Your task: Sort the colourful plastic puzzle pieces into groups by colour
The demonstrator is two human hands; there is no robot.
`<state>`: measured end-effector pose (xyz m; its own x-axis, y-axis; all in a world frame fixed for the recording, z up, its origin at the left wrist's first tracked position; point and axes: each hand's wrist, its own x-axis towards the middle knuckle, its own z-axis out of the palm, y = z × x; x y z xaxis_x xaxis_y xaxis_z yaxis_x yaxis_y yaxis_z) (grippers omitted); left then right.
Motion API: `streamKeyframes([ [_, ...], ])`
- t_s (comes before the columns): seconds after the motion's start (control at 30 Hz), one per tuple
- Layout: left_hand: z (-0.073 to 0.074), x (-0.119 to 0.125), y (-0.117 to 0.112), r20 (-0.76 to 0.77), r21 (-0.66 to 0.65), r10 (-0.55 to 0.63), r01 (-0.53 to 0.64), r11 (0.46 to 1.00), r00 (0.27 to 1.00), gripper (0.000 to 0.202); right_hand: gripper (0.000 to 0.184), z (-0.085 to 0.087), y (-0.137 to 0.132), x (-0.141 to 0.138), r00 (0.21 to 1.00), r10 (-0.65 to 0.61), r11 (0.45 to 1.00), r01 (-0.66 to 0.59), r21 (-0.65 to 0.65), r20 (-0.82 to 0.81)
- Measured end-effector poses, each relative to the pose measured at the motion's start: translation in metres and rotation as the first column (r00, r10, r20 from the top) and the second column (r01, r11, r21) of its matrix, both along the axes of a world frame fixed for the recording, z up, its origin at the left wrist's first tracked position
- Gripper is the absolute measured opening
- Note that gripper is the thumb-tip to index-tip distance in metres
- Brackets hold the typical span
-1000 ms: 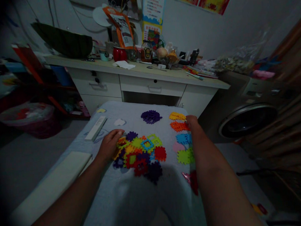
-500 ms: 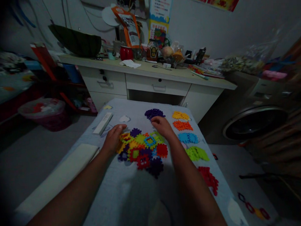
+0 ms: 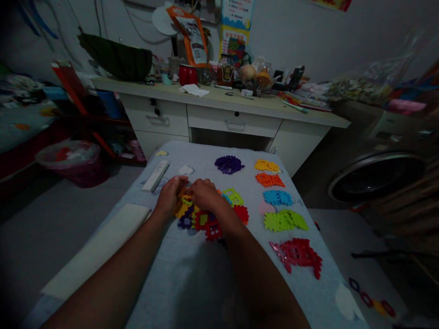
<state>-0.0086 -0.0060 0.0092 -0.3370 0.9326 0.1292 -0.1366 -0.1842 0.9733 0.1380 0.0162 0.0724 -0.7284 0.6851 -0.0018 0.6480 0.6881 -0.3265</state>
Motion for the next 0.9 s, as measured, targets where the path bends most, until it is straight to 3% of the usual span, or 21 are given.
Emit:
streamKeyframes([
  [0.17, 0.002, 0.001, 0.000, -0.019, -0.024, 0.016, -0.017, 1.000, 1.000, 0.056, 0.017, 0.004, 0.008, 0.012, 0.980, -0.044, 0.996, 0.027, -0.090, -0.192],
  [0.27, 0.001, 0.002, 0.001, -0.097, -0.022, 0.010, -0.012, 1.000, 0.995, 0.055, 0.014, 0.004, 0.016, 0.026, 0.886, -0.221, 0.955, 0.111, -0.276, -0.408],
  [0.3, 0.000, 0.002, 0.001, -0.121, -0.018, 0.002, -0.004, 1.000, 0.993, 0.054, 0.013, 0.004, 0.018, 0.031, 0.829, -0.320, 0.911, 0.136, -0.389, -0.459],
  [0.4, -0.001, 0.003, 0.001, -0.180, -0.012, -0.013, 0.011, 1.000, 0.984, 0.052, 0.013, 0.005, 0.023, 0.045, 0.590, -0.610, 0.711, 0.114, -0.694, -0.529],
  [0.5, 0.001, 0.005, -0.001, -0.269, -0.035, -0.013, 0.004, 0.999, 0.963, 0.050, 0.015, 0.007, 0.027, 0.056, 0.365, -0.760, 0.579, 0.006, -0.815, -0.537],
  [0.6, 0.005, 0.006, -0.004, -0.371, -0.048, -0.021, 0.003, 0.999, 0.929, 0.047, 0.013, 0.007, 0.032, 0.061, 0.264, -0.836, 0.493, -0.025, -0.870, -0.482],
  [0.7, 0.006, 0.007, -0.005, -0.443, -0.046, -0.030, 0.011, 0.999, 0.896, 0.045, 0.010, 0.003, 0.040, 0.067, 0.216, -0.864, 0.474, 0.046, -0.880, -0.454],
  [0.8, 0.006, 0.007, -0.005, -0.499, -0.051, -0.036, 0.012, 0.999, 0.866, 0.044, 0.009, -0.001, 0.050, 0.079, 0.234, -0.849, 0.508, 0.118, -0.853, -0.474],
  [0.9, 0.006, 0.008, -0.005, -0.528, -0.058, -0.042, 0.014, 0.998, 0.848, 0.045, 0.010, -0.002, 0.063, 0.098, 0.241, -0.840, 0.539, 0.276, -0.796, -0.486],
])
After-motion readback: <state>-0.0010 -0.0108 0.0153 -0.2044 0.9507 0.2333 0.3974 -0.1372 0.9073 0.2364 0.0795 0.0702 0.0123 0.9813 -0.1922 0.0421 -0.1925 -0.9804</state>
